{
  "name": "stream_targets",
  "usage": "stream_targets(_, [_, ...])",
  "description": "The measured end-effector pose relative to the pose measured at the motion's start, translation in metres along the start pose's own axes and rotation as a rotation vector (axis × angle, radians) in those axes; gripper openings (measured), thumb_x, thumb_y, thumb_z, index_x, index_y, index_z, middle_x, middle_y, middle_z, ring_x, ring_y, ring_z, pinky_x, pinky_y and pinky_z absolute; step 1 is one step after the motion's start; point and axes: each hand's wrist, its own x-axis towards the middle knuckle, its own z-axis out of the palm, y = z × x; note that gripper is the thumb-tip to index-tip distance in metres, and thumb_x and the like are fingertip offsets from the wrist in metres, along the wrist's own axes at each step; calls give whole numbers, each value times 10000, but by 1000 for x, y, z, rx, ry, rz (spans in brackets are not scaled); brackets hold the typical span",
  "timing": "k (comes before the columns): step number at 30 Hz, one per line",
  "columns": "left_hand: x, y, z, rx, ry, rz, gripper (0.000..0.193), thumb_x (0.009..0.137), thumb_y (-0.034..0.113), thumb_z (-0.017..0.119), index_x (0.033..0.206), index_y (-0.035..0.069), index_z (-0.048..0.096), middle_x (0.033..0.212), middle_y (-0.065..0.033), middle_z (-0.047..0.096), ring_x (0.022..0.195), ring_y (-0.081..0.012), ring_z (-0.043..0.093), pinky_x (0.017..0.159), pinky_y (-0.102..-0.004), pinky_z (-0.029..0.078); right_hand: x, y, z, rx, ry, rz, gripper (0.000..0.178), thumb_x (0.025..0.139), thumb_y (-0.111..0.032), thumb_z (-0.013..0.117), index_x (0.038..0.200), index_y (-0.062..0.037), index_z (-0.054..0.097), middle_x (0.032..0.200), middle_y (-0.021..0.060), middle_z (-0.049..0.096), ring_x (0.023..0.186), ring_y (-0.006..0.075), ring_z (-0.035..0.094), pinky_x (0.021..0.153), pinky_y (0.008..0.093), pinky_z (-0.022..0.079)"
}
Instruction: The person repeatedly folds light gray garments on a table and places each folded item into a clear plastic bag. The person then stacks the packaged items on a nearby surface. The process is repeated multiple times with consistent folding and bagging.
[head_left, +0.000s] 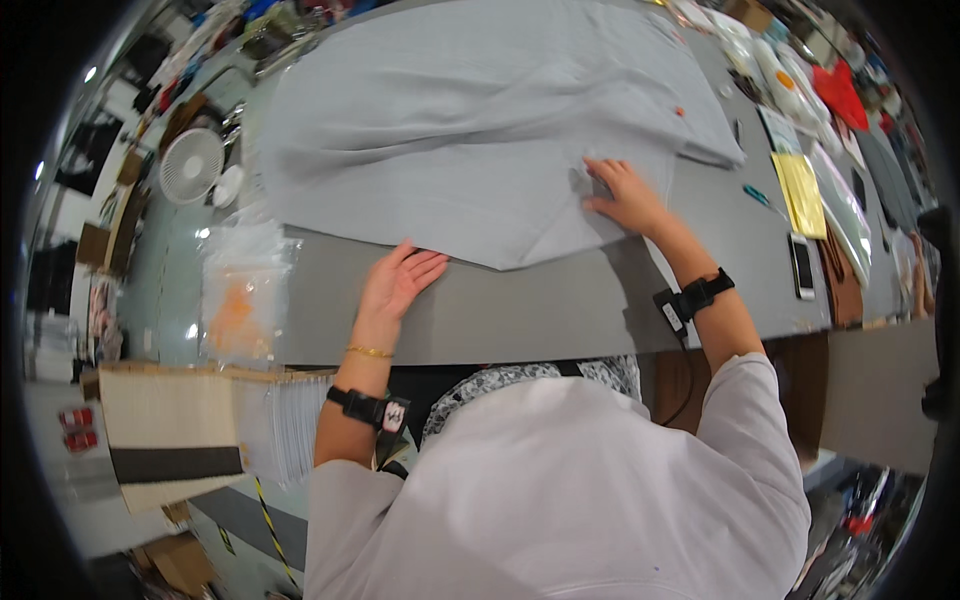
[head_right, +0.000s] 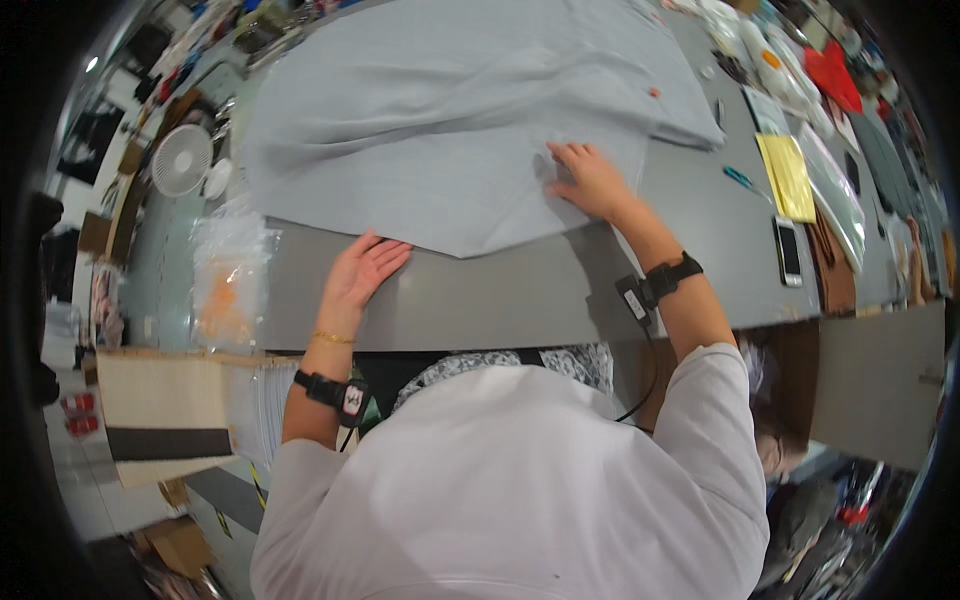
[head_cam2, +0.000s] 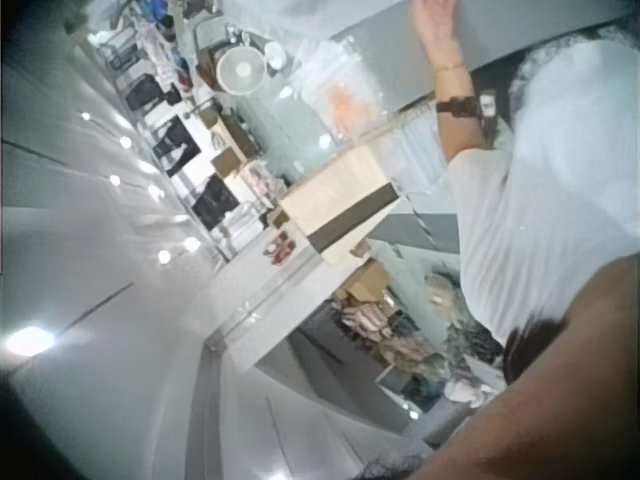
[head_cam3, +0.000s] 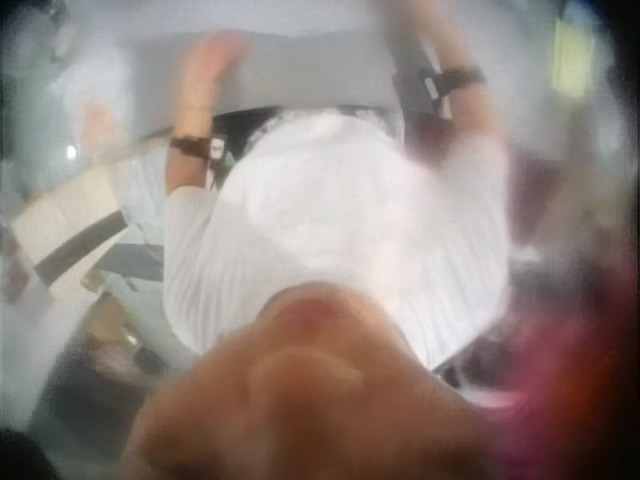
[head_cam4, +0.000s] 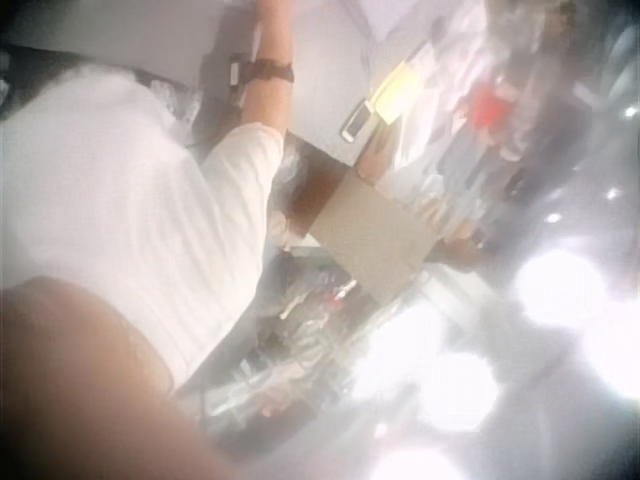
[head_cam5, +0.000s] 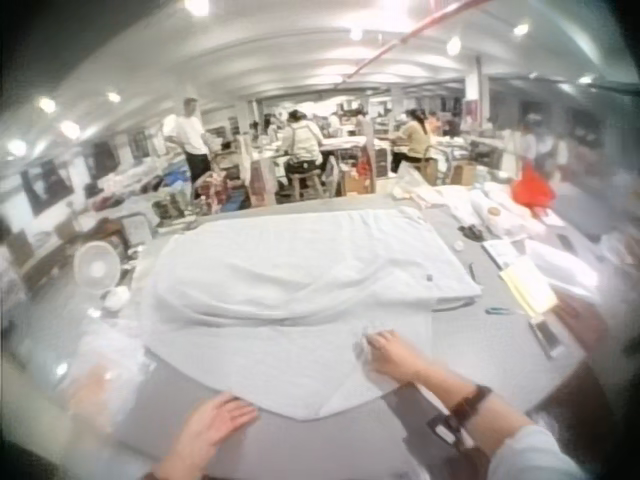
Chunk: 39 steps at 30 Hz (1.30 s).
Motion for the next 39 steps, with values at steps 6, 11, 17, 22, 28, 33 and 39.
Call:
stream_targets(6, [45,6,-3,-180,155,113,388,1050,131,614,1411,14,534,1404,-178,621,1301,-332,607,1111,-511,514,-15,-5,-22,140,-37,-7,229,836,-129,783,944,-18,614,903,134,607,830,316,599,735,412,497])
stream_targets(11, [106,47,-17,-210,259,322,266,1025,94,641,1279,29,601,1238,-122,694,1115,-268,685,920,-425,601,-152,12,-105,580,92,359,67,1015,-68,678,1031,-24,630,1050,45,669,806,96,610,557,221,482])
stream_targets(17, [172,133,-37,-439,216,409,224,1027,166,656,1196,27,609,1057,-95,643,895,-243,657,785,-411,617,-316,27,-155,464,528,592,122,1060,-143,640,1041,-33,591,1047,45,621,780,89,611,594,225,545])
stream_targets(22, [189,154,-31,-419,527,321,361,974,272,749,1171,14,592,893,-89,610,822,-225,642,702,-408,603,-424,63,-182,359,807,765,153,1062,-195,659,1047,-66,579,1018,12,588,887,78,586,696,242,572])
stream_targets(28, [205,165,-69,-58,701,430,280,948,197,764,1111,30,609,753,-82,626,498,-179,548,411,-317,426,-462,189,-231,464,1066,929,196,1068,-173,635,1208,-37,615,1200,63,654,1051,148,634,797,291,595])
stream_targets(33, [204,186,-92,204,680,668,153,963,125,704,1060,15,662,680,-67,630,479,-145,543,397,-310,369,-240,212,-226,471,816,709,300,1058,-169,643,1330,-44,655,1111,41,696,946,125,673,788,286,566])
stream_targets(39, [155,201,-3,882,449,1118,191,996,111,640,1113,-4,739,739,-104,699,581,-169,631,562,-341,475,132,-1,-103,123,133,55,127,938,14,668,1061,-11,691,1055,25,654,897,114,635,811,258,512])
